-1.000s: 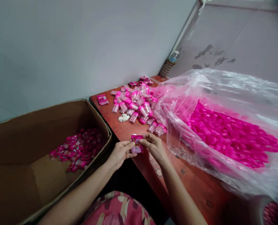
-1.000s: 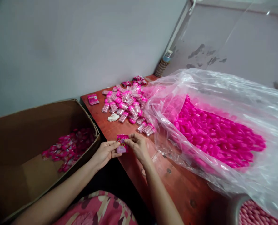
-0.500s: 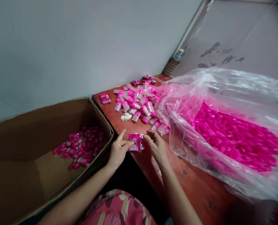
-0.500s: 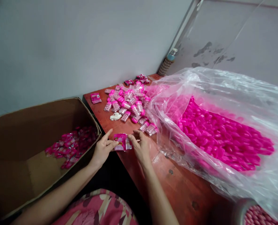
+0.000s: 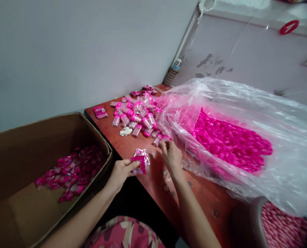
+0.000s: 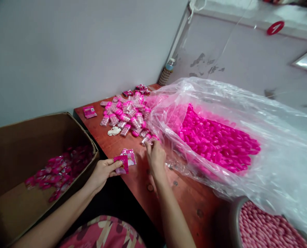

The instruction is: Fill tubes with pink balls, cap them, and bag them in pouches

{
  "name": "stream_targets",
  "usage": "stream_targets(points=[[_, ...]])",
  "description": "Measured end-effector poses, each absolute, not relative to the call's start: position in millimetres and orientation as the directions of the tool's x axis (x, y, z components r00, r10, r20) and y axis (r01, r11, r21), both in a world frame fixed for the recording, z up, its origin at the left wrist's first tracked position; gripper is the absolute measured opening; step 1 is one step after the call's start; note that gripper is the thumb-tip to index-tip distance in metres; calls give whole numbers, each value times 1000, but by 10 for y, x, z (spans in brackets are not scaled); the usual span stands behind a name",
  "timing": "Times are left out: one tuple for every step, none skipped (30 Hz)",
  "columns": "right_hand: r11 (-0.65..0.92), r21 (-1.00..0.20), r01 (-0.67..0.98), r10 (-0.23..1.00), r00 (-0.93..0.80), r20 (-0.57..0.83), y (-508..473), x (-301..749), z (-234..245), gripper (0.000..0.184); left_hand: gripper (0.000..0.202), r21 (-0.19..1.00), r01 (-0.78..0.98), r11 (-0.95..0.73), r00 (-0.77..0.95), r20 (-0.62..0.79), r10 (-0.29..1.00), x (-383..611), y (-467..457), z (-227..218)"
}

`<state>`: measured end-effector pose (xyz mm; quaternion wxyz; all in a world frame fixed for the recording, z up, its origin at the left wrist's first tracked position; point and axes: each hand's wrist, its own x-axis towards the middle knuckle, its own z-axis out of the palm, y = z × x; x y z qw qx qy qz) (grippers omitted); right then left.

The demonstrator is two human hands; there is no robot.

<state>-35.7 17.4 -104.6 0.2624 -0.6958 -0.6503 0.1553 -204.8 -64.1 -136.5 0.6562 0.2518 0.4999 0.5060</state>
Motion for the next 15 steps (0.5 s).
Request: stream_targets(points=[[-83, -449, 890, 976, 165, 145, 254, -310, -1029, 45, 26, 833, -420, 361, -19, -406, 914, -2041, -646, -1358], [-145, -358, 922, 969, 206, 137, 334, -275, -1020, 50, 26, 830, -426, 361, -28, -411, 911, -2033, -651, -1350], [-190, -299, 935, 967, 231, 110, 408, -250, -1019, 55, 25, 826, -432, 361, -37, -416, 908, -2026, -655, -1343], [-220, -271, 937, 965, 249, 78, 475, -233, -1026, 58, 24, 820, -443, 363, -47, -426, 904, -2021, -659, -1337], [-238, -281, 930, 964, 262, 50, 533, -220, -1040, 60, 24, 809, -460, 366, -61, -440, 896, -2020, -659, -1334], [-245, -319, 915, 963, 267, 25, 580, -205, -1057, 59, 23, 793, -486, 368, -75, -457, 886, -2023, -658, -1332], [-245, -372, 895, 964, 266, 7, 616, -187, -1076, 57, 22, 770, -522, 368, -86, -477, 875, -2030, -653, -1331], [-239, -428, 872, 965, 261, -6, 641, -163, -1094, 52, 21, 739, -563, 369, -91, -499, 862, -2039, -646, -1330], [-229, -479, 847, 968, 251, -18, 651, -134, -1111, 46, 20, 704, -606, 369, -93, -524, 847, -2050, -636, -1328], [-215, -522, 825, 972, 233, -33, 646, -102, -1125, 41, 19, 665, -651, 367, -91, -548, 831, -2058, -623, -1324], [-199, -559, 805, 977, 209, -48, 623, -72, -1136, 38, 17, 621, -695, 363, -84, -571, 816, -2063, -608, -1317], [-186, -591, 785, 981, 186, -62, 581, -47, -1145, 36, 15, 575, -739, 352, -77, -591, 803, -2062, -592, -1309], [-172, -623, 763, 984, 161, -75, 518, -31, -1153, 37, 14, 527, -780, 337, -69, -608, 791, -2055, -574, -1300], [-157, -673, 723, 987, 132, -89, 434, -27, -1160, 38, 13, 482, -815, 320, -61, -622, 781, -2041, -557, -1292], [-146, -742, 654, 989, 100, -107, 330, -36, -1165, 39, 12, 442, -844, 305, -51, -631, 774, -2022, -539, -1286]])
